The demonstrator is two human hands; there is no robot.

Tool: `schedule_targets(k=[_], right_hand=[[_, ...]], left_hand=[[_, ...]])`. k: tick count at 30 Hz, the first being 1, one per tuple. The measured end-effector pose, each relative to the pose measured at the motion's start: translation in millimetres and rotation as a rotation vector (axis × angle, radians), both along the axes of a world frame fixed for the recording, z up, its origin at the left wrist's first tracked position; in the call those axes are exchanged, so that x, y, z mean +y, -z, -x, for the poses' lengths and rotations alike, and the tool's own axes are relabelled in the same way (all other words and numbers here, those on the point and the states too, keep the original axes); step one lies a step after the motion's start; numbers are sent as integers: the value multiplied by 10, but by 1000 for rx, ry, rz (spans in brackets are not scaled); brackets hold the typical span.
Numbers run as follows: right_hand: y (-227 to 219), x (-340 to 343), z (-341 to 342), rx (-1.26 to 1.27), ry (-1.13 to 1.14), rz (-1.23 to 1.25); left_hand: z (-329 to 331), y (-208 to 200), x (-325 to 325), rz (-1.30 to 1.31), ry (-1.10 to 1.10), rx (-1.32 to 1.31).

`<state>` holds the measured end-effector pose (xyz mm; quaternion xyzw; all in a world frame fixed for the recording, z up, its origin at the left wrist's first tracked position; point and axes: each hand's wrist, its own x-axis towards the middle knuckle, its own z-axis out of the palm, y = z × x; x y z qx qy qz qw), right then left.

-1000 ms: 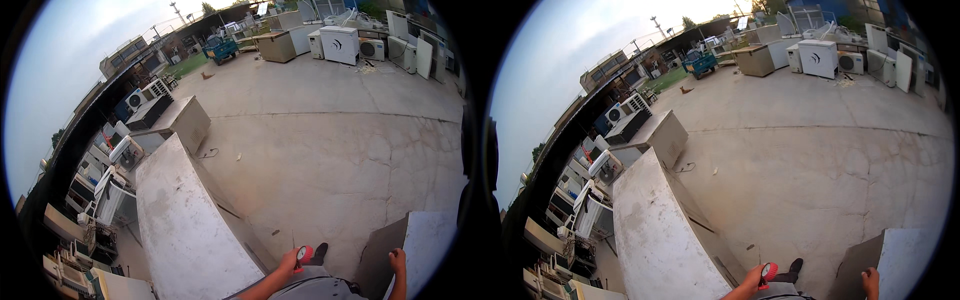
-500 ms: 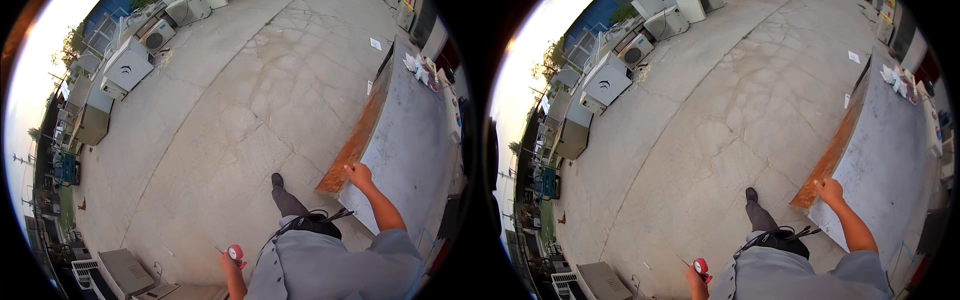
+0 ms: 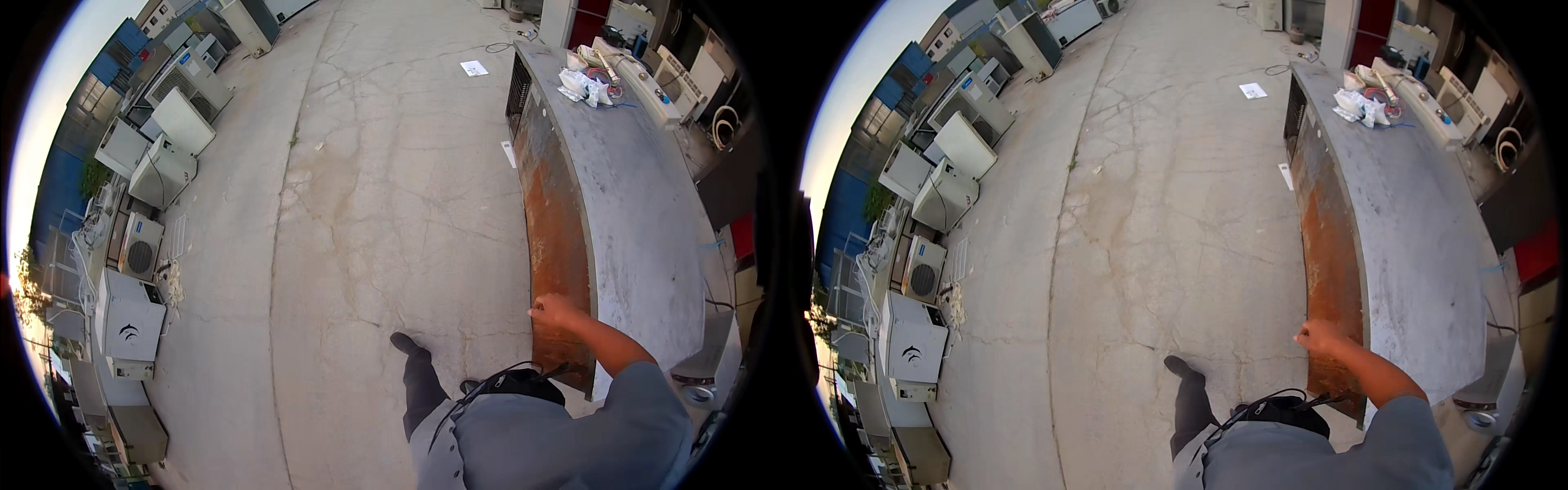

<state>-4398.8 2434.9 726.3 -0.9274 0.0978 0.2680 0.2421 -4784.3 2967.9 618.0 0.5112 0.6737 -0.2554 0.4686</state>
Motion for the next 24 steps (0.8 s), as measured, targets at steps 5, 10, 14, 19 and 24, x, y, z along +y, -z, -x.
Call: schedule_targets(k=[5,10,14,19,24], right_hand=[[1005,-294,-74,203,54,97],[1806,-567,270,316,5,-13],[1312,277,-33,72,460,-255],[1568,1209,-968,681,1073,-317],[2074,991,-2117,871,1059,-460]], left_hand=[[-2385,449,1047,33,318,-70],[-5110,760,1939,-100,591,-193],[-7659,336,2086,-179,406,-357],[-9760,864,2382,-930,2157,-503],[-10506,1357,1769,-140,1566,-185]])
